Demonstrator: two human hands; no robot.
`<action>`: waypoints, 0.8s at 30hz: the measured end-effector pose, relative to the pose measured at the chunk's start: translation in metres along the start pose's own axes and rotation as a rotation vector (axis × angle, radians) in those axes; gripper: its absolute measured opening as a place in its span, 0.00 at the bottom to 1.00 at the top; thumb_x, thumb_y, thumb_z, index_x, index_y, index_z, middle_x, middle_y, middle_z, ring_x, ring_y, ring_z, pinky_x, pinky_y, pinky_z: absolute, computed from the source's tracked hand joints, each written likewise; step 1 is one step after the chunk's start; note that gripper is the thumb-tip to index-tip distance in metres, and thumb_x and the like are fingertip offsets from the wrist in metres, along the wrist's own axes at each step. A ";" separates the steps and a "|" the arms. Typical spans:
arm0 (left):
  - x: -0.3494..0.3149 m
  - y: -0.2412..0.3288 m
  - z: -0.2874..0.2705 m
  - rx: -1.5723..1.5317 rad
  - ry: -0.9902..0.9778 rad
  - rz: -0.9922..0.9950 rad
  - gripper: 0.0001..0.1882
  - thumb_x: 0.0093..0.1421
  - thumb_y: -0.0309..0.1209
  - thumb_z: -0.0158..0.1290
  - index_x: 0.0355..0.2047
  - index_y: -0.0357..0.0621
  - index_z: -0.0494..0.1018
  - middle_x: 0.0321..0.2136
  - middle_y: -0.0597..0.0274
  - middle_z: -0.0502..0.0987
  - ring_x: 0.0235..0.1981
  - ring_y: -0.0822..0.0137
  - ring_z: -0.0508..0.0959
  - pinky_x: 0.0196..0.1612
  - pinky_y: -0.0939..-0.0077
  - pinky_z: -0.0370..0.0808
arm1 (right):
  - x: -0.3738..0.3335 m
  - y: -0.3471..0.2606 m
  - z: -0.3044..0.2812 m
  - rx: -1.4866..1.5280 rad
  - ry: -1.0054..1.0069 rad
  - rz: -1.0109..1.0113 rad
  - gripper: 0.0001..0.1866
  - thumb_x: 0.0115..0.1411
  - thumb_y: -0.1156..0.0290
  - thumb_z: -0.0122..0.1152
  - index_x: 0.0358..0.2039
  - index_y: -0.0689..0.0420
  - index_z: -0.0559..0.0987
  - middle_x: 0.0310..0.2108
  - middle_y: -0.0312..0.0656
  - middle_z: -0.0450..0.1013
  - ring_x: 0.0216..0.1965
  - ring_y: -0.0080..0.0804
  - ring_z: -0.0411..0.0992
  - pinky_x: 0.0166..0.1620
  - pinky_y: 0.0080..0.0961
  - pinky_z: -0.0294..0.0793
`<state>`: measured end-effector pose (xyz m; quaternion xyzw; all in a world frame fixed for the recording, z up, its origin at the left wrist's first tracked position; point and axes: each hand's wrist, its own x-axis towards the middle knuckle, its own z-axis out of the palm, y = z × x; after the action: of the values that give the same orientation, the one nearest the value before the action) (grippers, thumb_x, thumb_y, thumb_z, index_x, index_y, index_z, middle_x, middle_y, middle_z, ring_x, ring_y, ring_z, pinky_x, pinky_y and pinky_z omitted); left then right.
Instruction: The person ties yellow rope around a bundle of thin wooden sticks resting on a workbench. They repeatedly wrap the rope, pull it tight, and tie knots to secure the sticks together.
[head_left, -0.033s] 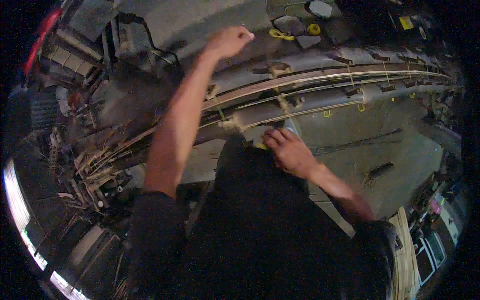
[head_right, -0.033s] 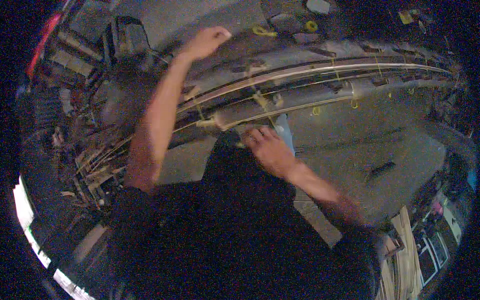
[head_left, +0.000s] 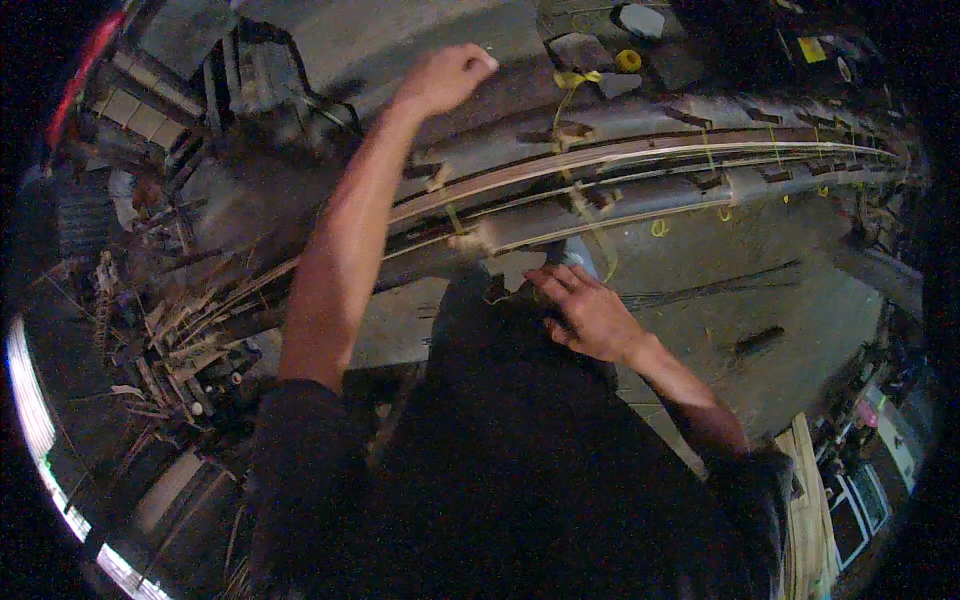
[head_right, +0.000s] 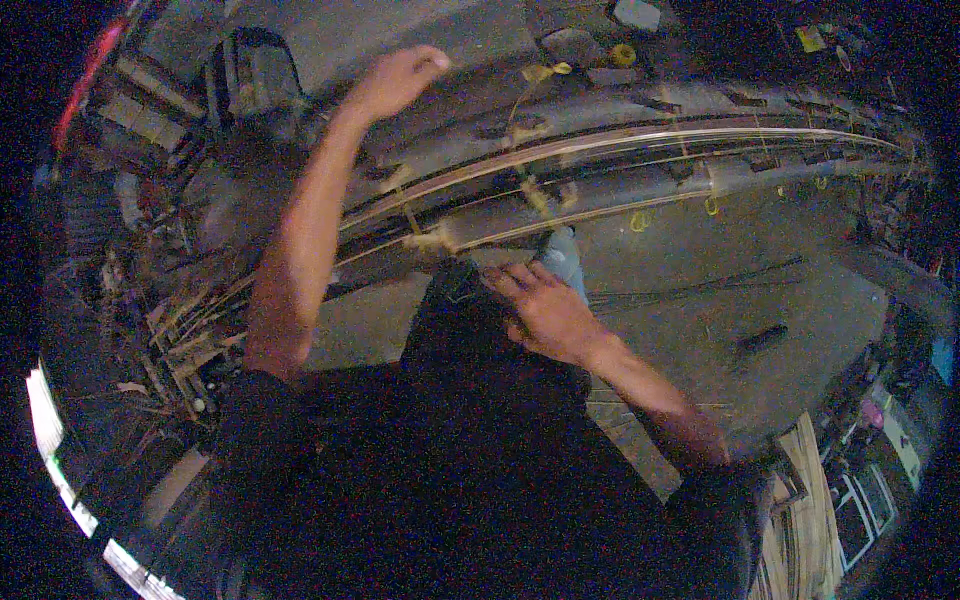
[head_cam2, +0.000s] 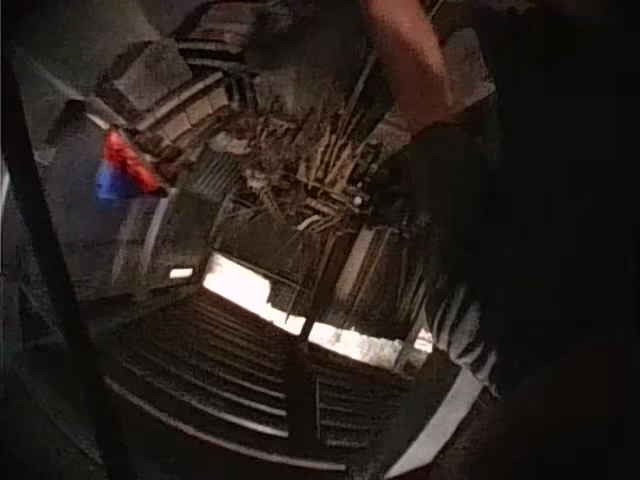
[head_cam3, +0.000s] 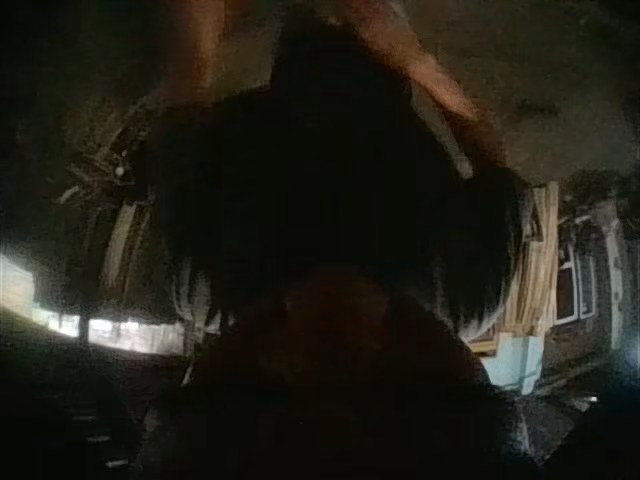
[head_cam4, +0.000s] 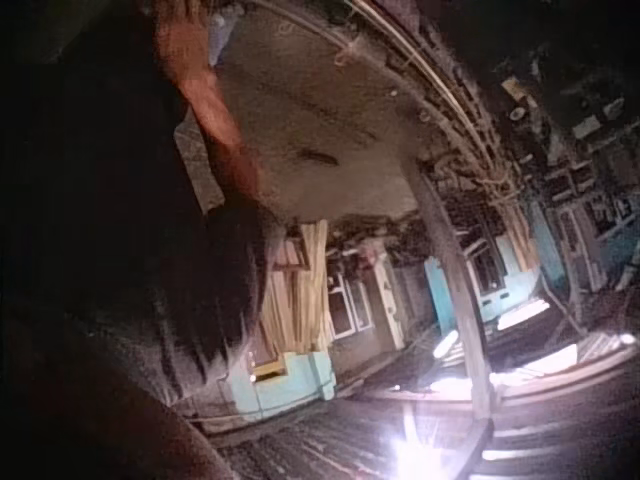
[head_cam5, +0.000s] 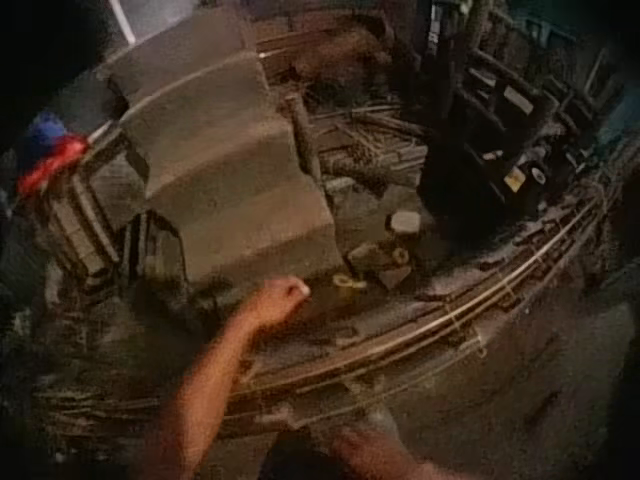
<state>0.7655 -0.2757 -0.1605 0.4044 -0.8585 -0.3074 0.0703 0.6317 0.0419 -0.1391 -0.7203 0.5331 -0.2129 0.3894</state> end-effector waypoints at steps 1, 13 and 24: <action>-0.021 -0.013 -0.019 -0.018 0.061 0.001 0.19 0.62 0.46 0.47 0.45 0.48 0.75 0.42 0.53 0.78 0.45 0.53 0.77 0.49 0.63 0.71 | -0.007 -0.021 0.002 0.122 0.059 0.012 0.16 0.57 0.66 0.57 0.43 0.62 0.75 0.40 0.46 0.74 0.43 0.42 0.73 0.45 0.32 0.74; -0.215 0.007 0.032 0.080 0.321 0.062 0.13 0.58 0.37 0.53 0.41 0.46 0.75 0.31 0.50 0.79 0.37 0.52 0.78 0.42 0.61 0.74 | 0.122 -0.194 -0.076 -0.740 0.004 -0.236 0.13 0.56 0.60 0.58 0.34 0.57 0.78 0.34 0.46 0.75 0.36 0.38 0.71 0.47 0.39 0.68; -0.190 -0.003 0.061 0.106 0.693 0.084 0.11 0.57 0.40 0.54 0.33 0.45 0.77 0.28 0.57 0.79 0.31 0.52 0.77 0.36 0.59 0.70 | 0.256 -0.031 -0.010 0.565 0.104 0.078 0.14 0.61 0.68 0.48 0.47 0.58 0.72 0.32 0.41 0.72 0.29 0.33 0.70 0.34 0.31 0.71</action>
<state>0.8712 -0.1086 -0.1870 0.4519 -0.8144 -0.1040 0.3489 0.7306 -0.1962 -0.1359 -0.5503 0.4993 -0.3746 0.5546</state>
